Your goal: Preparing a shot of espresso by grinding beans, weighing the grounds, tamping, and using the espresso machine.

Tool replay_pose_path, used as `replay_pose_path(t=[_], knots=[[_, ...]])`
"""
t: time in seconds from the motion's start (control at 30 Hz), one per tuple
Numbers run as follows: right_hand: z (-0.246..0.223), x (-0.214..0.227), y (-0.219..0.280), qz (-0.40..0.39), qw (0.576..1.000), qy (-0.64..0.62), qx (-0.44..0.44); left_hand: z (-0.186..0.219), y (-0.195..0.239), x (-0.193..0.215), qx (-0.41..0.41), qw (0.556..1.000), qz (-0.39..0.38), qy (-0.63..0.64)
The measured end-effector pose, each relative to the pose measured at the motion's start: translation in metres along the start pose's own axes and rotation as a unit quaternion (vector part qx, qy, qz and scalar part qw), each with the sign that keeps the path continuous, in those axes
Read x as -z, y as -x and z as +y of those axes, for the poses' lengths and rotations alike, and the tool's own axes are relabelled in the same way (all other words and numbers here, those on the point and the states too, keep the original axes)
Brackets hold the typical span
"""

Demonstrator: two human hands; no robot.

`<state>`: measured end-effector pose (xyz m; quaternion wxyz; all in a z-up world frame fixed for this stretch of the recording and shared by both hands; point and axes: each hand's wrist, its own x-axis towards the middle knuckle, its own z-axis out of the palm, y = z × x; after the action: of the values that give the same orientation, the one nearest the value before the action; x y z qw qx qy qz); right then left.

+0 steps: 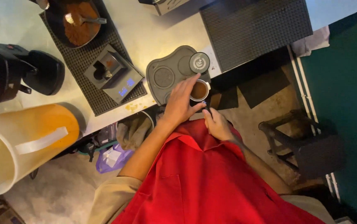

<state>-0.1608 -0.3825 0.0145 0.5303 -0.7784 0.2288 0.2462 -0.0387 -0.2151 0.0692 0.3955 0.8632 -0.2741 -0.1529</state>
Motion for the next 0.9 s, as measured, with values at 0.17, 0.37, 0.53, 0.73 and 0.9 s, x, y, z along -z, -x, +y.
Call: replay_pose_path(t=[0.17,0.37,0.53,0.73,0.9], knots=[[0.009,0.023,-0.014,-0.05,0.998,0.04,0.01,0.018,-0.001,-0.015,0.019,0.995,0.095,-0.01],[-0.01,0.05,-0.016,-0.109,0.991,0.071,0.001,0.031,-0.011,-0.003,0.1,0.973,0.204,0.03],[-0.013,0.064,-0.023,-0.15,0.984,0.092,0.01,0.002,-0.026,0.017,0.146,0.949,0.268,-0.073],[-0.03,0.079,-0.02,-0.187,0.975,0.115,0.026,0.027,-0.107,0.005,0.121,0.962,-0.076,-0.231],[-0.034,0.09,-0.025,-0.216,0.971,0.095,0.025,0.023,-0.116,0.001,0.11,0.928,-0.091,-0.343]])
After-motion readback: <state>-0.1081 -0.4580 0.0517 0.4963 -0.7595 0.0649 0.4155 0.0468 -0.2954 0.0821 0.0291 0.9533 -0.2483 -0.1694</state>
